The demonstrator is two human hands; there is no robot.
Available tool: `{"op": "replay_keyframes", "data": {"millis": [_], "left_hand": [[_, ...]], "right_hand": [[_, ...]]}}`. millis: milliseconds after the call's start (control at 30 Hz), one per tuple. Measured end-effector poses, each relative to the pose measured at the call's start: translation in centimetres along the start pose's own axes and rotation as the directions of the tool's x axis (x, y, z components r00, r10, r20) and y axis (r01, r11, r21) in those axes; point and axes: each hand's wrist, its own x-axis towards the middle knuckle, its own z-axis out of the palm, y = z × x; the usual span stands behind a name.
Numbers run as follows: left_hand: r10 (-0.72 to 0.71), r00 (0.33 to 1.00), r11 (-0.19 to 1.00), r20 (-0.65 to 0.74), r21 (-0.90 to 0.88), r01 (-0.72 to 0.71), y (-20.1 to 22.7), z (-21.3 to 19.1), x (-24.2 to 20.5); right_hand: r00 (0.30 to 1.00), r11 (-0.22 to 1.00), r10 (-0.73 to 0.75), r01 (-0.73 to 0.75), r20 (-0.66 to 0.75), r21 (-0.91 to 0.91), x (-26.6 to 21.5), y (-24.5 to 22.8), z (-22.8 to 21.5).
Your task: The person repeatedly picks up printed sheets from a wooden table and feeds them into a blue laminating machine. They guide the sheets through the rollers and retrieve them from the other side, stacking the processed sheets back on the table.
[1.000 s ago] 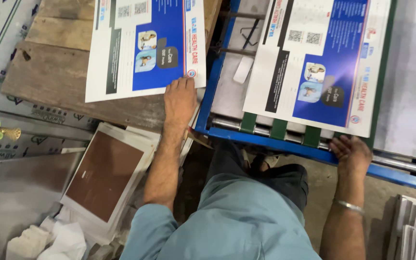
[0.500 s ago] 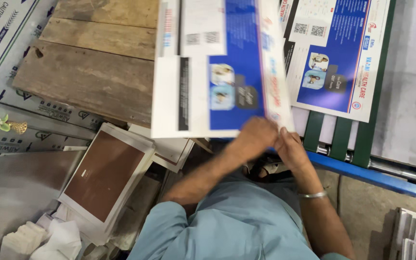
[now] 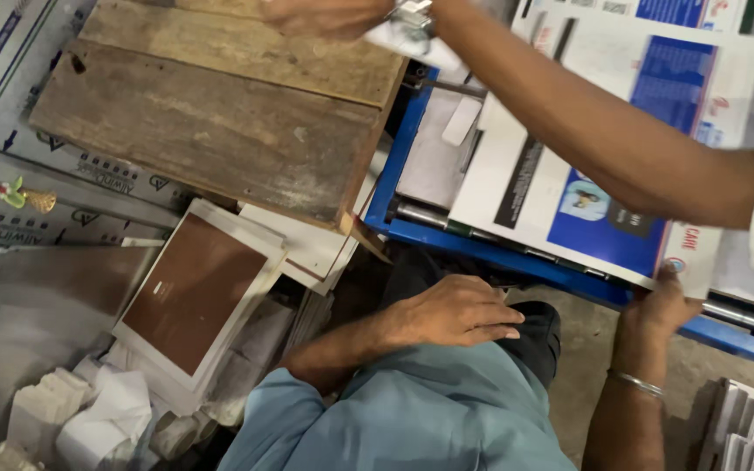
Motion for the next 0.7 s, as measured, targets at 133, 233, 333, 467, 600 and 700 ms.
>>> {"op": "replay_keyframes", "data": {"millis": [133, 233, 333, 467, 600, 700], "left_hand": [[0.007, 1.0, 1.0, -0.021, 0.001, -0.007, 0.5, -0.5, -0.1], [0.046, 0.993, 0.995, -0.105, 0.089, -0.036, -0.2, -0.9, -0.8], [0.002, 0.999, 0.986, -0.054, 0.166, 0.007, -1.9, -2.6, -2.1], [-0.109, 0.987, 0.838, -0.119, 0.523, 0.155, -4.7, -6.7, -3.4], [-0.348, 0.882, 0.436, -0.318, 0.778, 0.452, -8.4, -11.3, -2.3], [-0.355, 0.848, 0.297, -0.394, 0.813, 0.502, -9.7, -13.8, -1.3]], "right_hand": [[0.994, 1.0, 0.03, -0.03, -0.101, 0.006, 1.2, -0.3, -1.0], [1.0, 1.0, 0.014, -0.013, -0.022, 0.02, 1.1, 0.1, -1.6], [0.997, 0.998, -0.007, 0.003, 0.076, 0.062, 1.0, 0.0, -2.0], [1.0, 0.999, 0.025, -0.025, 0.019, -0.027, 1.2, -0.3, -1.9], [0.998, 0.998, 0.056, -0.056, 0.018, 0.04, 0.6, -1.0, -1.7], [0.998, 0.998, 0.054, -0.053, 0.033, -0.027, 0.4, -1.6, -0.7]]}}
